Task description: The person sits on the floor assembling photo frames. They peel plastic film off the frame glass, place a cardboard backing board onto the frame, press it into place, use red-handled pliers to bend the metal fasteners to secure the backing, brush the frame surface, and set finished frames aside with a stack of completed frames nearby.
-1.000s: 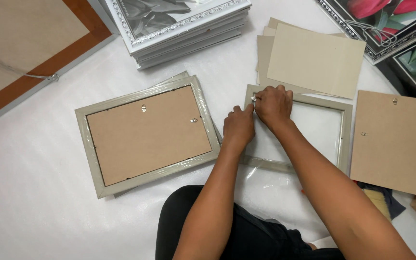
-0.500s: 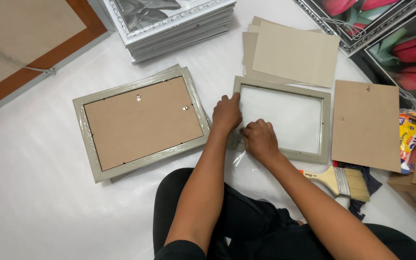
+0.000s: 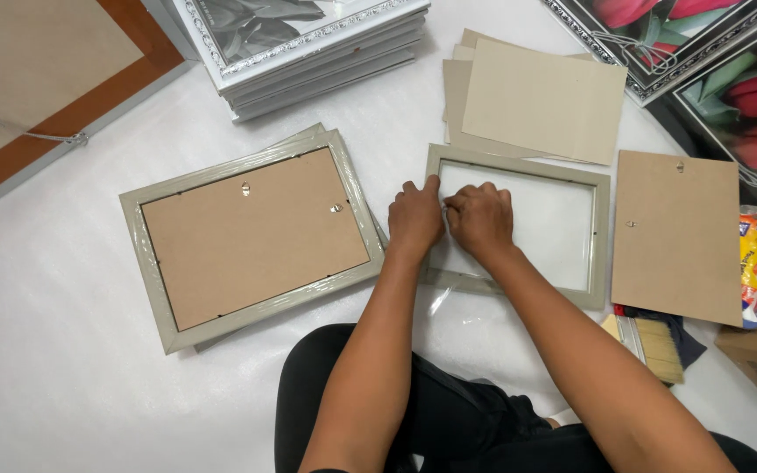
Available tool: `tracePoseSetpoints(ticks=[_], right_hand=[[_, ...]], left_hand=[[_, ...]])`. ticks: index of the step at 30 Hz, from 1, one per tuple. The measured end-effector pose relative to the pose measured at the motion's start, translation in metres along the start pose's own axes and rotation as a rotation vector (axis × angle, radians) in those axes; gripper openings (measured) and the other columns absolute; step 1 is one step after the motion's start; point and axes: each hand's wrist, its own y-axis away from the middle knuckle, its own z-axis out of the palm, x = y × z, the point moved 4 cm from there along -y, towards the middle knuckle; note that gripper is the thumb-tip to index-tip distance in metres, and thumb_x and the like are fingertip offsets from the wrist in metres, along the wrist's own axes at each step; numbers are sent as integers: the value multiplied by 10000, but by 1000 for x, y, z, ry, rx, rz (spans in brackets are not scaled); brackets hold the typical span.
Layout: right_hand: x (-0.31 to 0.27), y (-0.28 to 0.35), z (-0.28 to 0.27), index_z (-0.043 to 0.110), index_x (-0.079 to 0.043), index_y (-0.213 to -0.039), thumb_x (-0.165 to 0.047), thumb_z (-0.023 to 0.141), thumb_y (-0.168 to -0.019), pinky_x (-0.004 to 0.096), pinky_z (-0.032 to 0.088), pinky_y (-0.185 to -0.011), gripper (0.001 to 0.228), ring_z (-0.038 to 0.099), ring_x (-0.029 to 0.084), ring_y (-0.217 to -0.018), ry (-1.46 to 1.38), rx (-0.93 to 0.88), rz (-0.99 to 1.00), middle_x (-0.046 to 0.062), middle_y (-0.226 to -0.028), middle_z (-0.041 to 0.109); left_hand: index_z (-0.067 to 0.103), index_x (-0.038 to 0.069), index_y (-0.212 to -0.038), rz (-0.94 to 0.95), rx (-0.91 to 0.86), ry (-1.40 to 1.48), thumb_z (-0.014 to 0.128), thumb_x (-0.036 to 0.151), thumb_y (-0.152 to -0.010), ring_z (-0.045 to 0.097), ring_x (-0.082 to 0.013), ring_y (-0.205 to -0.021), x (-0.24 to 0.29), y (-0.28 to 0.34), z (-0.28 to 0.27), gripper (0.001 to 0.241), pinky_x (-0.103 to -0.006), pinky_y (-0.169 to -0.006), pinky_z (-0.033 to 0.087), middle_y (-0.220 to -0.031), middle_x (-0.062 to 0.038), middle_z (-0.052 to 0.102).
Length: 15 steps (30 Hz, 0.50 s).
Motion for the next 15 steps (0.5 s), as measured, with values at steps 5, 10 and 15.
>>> tracePoseSetpoints(ticks=[5, 10, 15], right_hand=[[23, -55, 22, 802, -285, -933, -245, 641, -907, 390, 432, -853, 168, 629, 234, -939, 30, 34, 59, -49, -893, 720], [29, -70, 29, 799, -307, -907, -218, 602, -906, 387, 430, -846, 216, 636, 240, -923, 48, 11, 82, -45, -867, 708], [20, -36, 16, 809, -295, -890, -201, 655, -874, 386, 465, -848, 181, 628, 240, -921, 104, -37, 42, -17, -828, 708]], left_hand=[[539, 107, -1206, -19, -20, -22, 663, 41, -842, 668, -486, -1031, -3, -6, 11, 390, -568, -864, 547, -1080, -268, 607], [518, 127, -1196, -36, -67, -42, 647, 26, -840, 653, -487, -1044, -1, -6, 11, 392, -574, -872, 521, -1085, -247, 593], [508, 130, -1219, -42, -63, -49, 630, 22, -869, 637, -491, -1092, 3, -1, 6, 386, -562, -897, 514, -1150, -245, 580]])
